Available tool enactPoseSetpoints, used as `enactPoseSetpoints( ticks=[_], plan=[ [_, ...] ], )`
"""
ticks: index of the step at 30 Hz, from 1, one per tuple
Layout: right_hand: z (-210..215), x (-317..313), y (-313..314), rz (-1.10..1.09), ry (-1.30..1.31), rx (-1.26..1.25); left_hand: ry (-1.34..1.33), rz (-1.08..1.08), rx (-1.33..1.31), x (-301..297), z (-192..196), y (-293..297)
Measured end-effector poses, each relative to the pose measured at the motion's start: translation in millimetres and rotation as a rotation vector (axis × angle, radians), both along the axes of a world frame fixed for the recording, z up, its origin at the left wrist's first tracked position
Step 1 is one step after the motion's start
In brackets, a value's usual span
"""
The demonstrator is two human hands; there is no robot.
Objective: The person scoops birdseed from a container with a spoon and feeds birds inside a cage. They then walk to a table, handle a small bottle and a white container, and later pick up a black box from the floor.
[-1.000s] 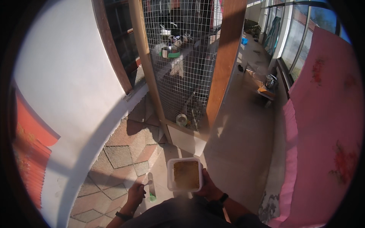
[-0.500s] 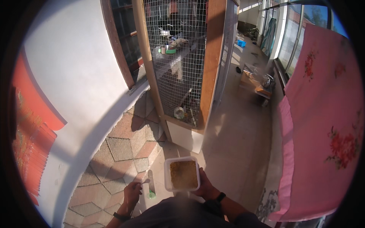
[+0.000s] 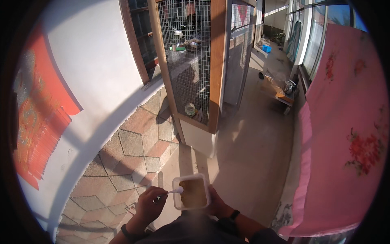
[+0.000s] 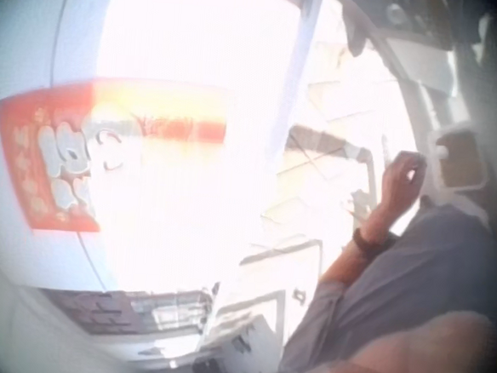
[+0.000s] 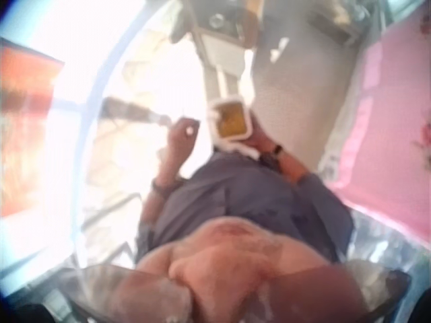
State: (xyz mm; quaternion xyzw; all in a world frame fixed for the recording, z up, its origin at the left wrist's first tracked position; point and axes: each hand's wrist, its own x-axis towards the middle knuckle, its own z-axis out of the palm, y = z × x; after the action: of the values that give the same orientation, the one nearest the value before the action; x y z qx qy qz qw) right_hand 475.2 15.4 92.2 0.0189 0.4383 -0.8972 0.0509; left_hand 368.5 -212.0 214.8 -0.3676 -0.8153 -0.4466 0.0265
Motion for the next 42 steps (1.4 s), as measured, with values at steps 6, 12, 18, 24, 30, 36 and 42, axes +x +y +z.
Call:
enactPoseSetpoints(
  ticks=[6, 12, 18, 24, 30, 36, 42],
  plan=[
    [53.4, 8.0, -33.5, 0.037, 0.042, -0.142, 0.370, -0.166, -0.093, 28.5, 8.8, -10.6],
    [48.2, 28.1, -80.4, 0.174, -0.160, -0.410, 0.403, -0.127, -0.130, 62.3, 9.4, -64.1],
    [-18.9, 44.0, -162.0, 0.255, 0.060, 0.037, 0.320, -0.013, -0.109, 104.7, 6.3, -154.0],
    [-46.8, 59.9, -229.1, 0.368, 0.146, 0.111, 0.095, 0.302, -0.022, 150.8, -7.4, -246.4],
    [-27.3, 56.2, -264.6, 0.537, 0.288, 0.370, -0.926, 0.278, 0.499, 186.1, -26.9, -302.6],
    [-25.0, 58.3, -289.5, 0.753, -0.173, -0.467, -0.997, 0.280, 0.454, 220.0, -27.7, -312.4],
    [-31.7, 72.3, -299.9, 0.788, -0.391, -0.580, -1.098, 0.368, 0.514, 241.5, -38.2, -305.7]
  ],
)
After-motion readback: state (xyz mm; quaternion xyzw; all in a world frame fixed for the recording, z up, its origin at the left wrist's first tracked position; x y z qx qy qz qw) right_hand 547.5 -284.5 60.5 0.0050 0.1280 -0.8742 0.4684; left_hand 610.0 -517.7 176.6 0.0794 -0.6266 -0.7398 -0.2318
